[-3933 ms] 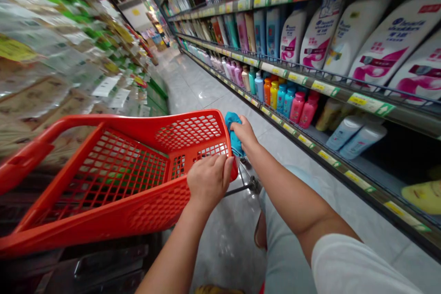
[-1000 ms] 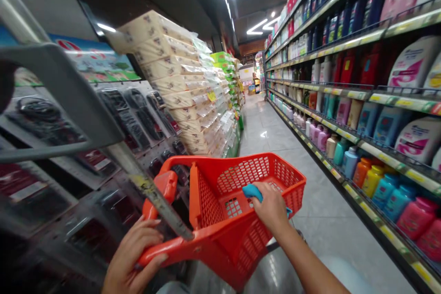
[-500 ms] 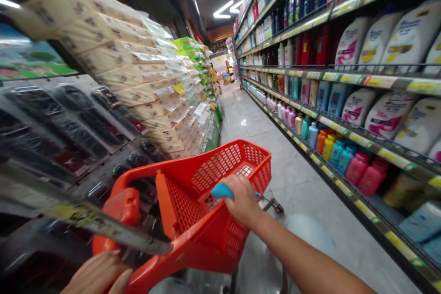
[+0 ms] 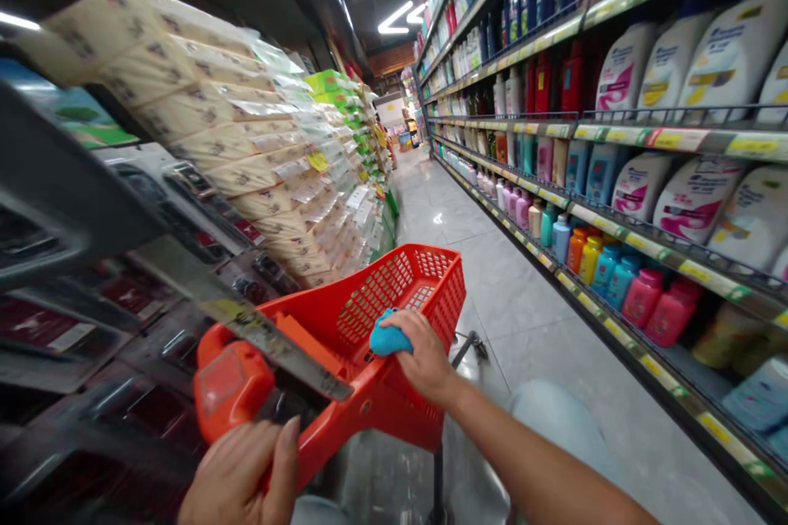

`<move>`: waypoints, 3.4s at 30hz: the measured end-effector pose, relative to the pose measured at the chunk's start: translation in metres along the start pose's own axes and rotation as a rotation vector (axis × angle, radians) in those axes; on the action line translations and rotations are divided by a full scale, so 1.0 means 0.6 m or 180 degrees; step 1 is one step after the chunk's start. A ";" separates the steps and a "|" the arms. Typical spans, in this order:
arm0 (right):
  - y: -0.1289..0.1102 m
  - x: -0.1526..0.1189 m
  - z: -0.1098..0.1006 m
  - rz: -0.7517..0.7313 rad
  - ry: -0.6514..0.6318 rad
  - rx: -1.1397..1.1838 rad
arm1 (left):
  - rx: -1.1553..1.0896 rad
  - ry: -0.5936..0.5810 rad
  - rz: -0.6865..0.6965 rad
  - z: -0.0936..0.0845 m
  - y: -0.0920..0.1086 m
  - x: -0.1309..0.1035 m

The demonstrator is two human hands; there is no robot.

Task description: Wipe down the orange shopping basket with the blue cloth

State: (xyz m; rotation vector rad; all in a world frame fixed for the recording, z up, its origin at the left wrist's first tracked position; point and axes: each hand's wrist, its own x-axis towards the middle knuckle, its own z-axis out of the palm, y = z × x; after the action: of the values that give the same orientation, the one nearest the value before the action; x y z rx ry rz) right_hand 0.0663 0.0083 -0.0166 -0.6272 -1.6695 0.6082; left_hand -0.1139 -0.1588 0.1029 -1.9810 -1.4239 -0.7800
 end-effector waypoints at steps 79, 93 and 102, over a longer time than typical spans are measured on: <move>-0.212 0.088 -0.236 -0.0032 -0.1304 -0.3238 | -0.1641 0.0318 0.0349 0.135 0.034 -0.016; -0.186 0.039 -0.264 -0.0067 -0.0225 -0.3442 | -0.1806 -0.0365 0.0127 0.250 0.051 0.028; -0.181 -0.018 -0.225 -0.0765 0.0436 -0.4441 | -0.1436 -0.0970 0.0021 0.412 -0.078 0.082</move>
State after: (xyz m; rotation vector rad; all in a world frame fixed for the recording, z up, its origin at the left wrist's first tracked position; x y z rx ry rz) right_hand 0.1922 -0.0694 0.0743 -1.3435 -1.8230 -0.8894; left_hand -0.1141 0.0660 -0.0204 -2.5361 -1.5054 -0.8850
